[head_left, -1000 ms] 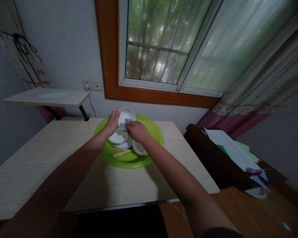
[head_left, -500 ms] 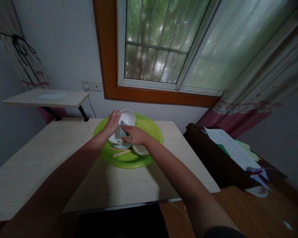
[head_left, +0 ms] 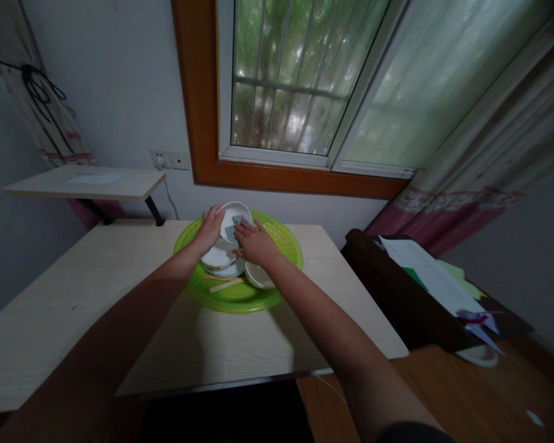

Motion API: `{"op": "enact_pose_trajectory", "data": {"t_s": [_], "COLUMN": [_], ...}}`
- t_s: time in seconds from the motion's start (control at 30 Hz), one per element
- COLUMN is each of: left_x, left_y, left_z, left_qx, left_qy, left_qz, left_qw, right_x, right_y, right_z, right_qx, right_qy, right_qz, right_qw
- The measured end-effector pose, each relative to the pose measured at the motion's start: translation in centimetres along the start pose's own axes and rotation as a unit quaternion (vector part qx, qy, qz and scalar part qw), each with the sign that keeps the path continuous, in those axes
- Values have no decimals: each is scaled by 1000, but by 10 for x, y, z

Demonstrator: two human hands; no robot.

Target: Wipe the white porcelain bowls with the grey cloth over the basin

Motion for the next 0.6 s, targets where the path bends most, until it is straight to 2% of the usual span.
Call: {"op": "enact_pose_trajectory", "data": {"t_s": [0.13, 0.37, 0.6], "left_x": [-2, -1, -1], "left_y": [0, -2, -3], "left_z": [0, 2, -1], "left_qx": [2, -10, 1], "left_qy": [-9, -3, -20], "left_qz": [3, 3, 24], "left_qw": [1000, 1000, 1000], "right_x": [0, -1, 1], "right_y": [6, 1, -2], "right_z": [-1, 11, 16], "right_qx": [16, -49, -124], "right_qy": [-9, 40, 69], "right_qz": [-22, 57, 41], "right_qw": [1000, 996, 989]}}
Point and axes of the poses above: each hand's wrist, its own x-axis away from the middle knuckle, its own y-axis out of the back of the hand, z = x × y, the point moved 8 cm from there along -x, towards the middle knuckle, and after that the axes turned 4 degrees about y, right-handed, at the moved point
